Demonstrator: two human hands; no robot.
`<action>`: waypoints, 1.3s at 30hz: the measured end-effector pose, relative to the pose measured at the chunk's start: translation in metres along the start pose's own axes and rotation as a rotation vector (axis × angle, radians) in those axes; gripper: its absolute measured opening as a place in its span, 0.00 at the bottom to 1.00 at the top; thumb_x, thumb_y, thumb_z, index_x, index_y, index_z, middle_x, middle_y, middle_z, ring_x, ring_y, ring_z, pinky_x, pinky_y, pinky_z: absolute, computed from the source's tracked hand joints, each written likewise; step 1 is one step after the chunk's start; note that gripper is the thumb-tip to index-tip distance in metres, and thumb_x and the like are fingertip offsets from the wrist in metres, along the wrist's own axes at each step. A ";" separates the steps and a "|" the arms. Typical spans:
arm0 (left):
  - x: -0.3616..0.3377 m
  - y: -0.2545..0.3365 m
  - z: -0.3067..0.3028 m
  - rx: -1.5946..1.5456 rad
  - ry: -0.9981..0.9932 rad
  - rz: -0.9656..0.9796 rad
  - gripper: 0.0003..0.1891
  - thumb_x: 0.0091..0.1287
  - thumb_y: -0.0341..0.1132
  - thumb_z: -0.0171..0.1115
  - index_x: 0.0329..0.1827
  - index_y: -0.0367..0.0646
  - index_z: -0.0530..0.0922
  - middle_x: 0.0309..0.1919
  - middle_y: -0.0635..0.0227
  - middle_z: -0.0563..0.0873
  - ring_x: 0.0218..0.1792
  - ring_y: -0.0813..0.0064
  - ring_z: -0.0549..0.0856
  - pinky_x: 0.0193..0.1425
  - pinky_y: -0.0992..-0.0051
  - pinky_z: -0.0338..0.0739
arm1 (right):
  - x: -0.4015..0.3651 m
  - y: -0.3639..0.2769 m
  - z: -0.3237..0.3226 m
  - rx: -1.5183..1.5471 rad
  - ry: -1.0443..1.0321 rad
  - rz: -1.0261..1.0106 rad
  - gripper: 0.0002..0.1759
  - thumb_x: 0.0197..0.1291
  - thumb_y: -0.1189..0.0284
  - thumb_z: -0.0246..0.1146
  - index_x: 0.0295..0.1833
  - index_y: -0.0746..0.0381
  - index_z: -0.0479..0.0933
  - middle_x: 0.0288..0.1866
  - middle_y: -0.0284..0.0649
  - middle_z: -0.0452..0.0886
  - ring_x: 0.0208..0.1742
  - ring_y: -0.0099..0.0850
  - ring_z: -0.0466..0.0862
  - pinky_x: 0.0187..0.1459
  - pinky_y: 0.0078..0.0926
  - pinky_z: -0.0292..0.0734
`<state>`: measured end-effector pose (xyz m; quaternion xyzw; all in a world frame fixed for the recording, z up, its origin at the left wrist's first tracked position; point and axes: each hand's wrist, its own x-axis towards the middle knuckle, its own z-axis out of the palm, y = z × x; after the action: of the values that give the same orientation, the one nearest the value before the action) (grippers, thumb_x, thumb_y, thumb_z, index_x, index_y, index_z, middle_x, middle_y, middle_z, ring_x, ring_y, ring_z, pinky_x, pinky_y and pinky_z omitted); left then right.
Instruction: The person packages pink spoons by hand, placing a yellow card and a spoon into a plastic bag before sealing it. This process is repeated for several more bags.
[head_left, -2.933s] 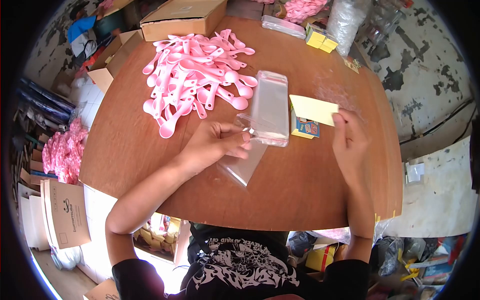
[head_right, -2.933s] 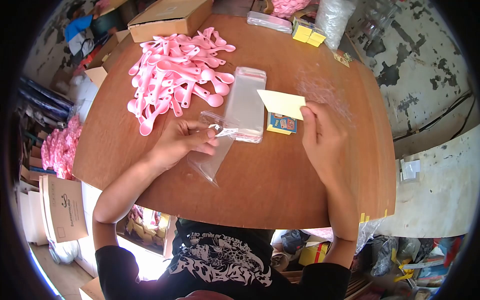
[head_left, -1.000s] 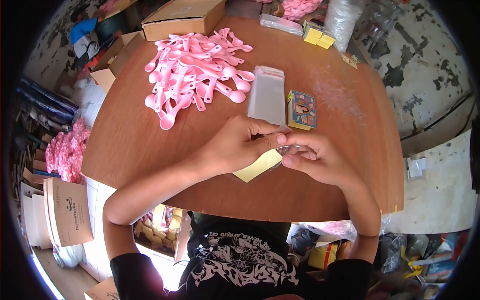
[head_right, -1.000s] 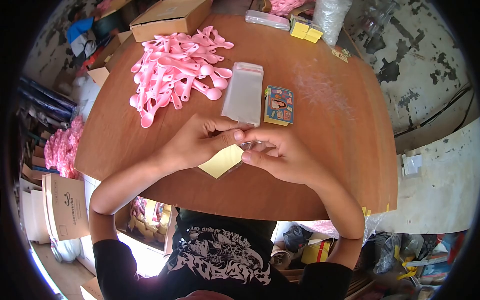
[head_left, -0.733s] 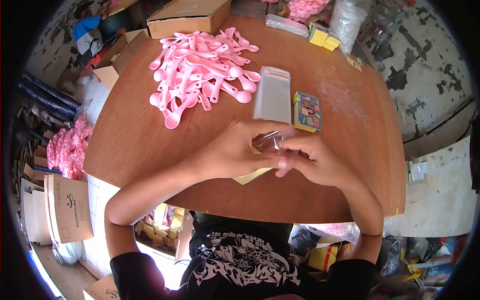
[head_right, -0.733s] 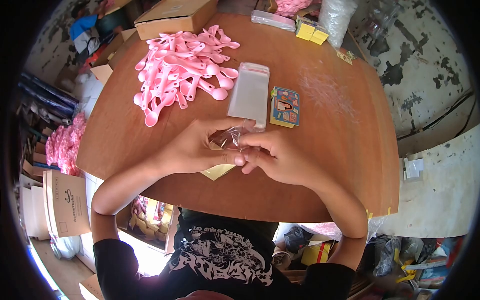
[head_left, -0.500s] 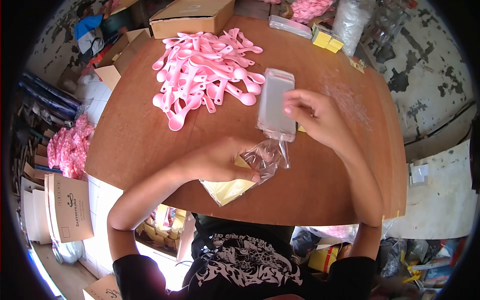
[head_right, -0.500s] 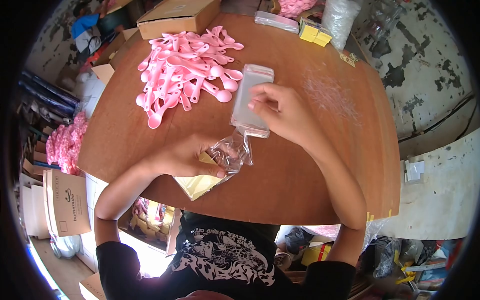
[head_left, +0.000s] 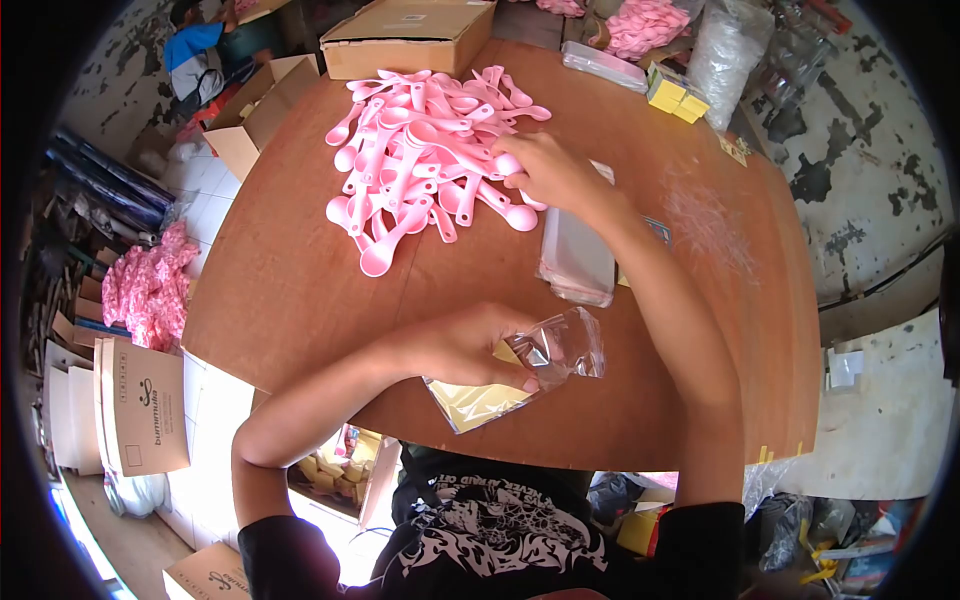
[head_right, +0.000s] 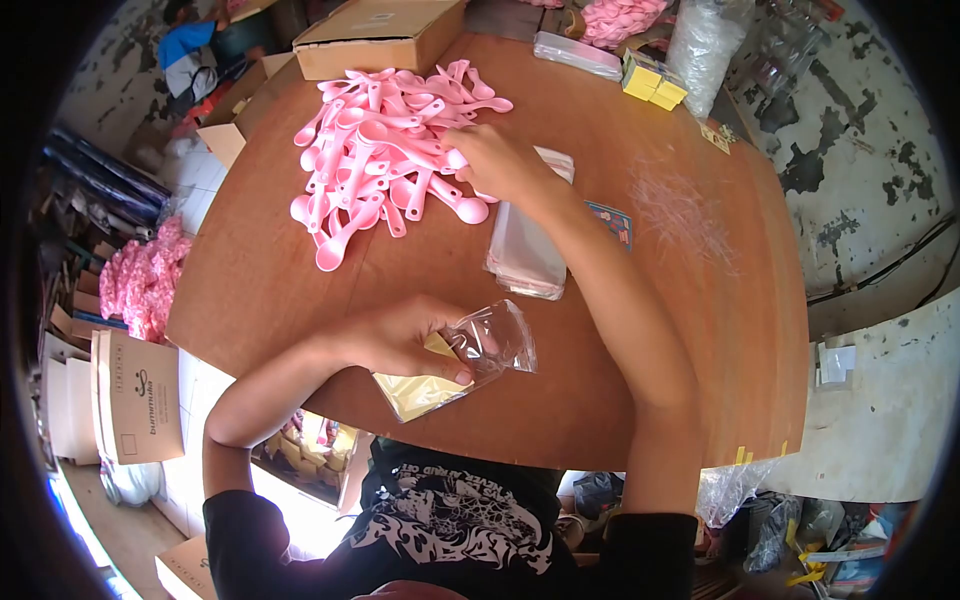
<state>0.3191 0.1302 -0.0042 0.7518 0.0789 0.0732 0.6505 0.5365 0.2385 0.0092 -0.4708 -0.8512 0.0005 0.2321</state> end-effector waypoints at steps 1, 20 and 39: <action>0.000 0.000 0.000 0.001 -0.002 -0.008 0.21 0.63 0.33 0.72 0.58 0.37 0.80 0.46 0.67 0.87 0.48 0.80 0.82 0.57 0.74 0.75 | 0.002 -0.002 -0.004 -0.020 -0.040 0.005 0.20 0.50 0.76 0.68 0.52 0.62 0.79 0.40 0.50 0.85 0.43 0.49 0.85 0.46 0.44 0.79; -0.008 0.006 -0.004 -0.030 -0.078 0.031 0.21 0.64 0.32 0.71 0.59 0.40 0.79 0.42 0.70 0.88 0.41 0.84 0.84 0.46 0.79 0.78 | -0.178 -0.111 -0.092 -0.106 -0.289 0.329 0.15 0.51 0.65 0.72 0.40 0.59 0.77 0.30 0.43 0.81 0.34 0.45 0.83 0.36 0.44 0.77; -0.005 0.008 -0.006 0.037 0.340 -0.043 0.20 0.64 0.30 0.71 0.58 0.37 0.78 0.41 0.70 0.87 0.39 0.85 0.83 0.43 0.81 0.78 | -0.155 -0.100 -0.096 0.777 0.486 0.417 0.17 0.62 0.81 0.65 0.55 0.66 0.70 0.40 0.37 0.81 0.41 0.22 0.83 0.43 0.25 0.81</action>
<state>0.3136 0.1338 0.0046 0.7387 0.2053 0.1839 0.6151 0.5637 0.0377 0.0557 -0.4960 -0.5974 0.2542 0.5767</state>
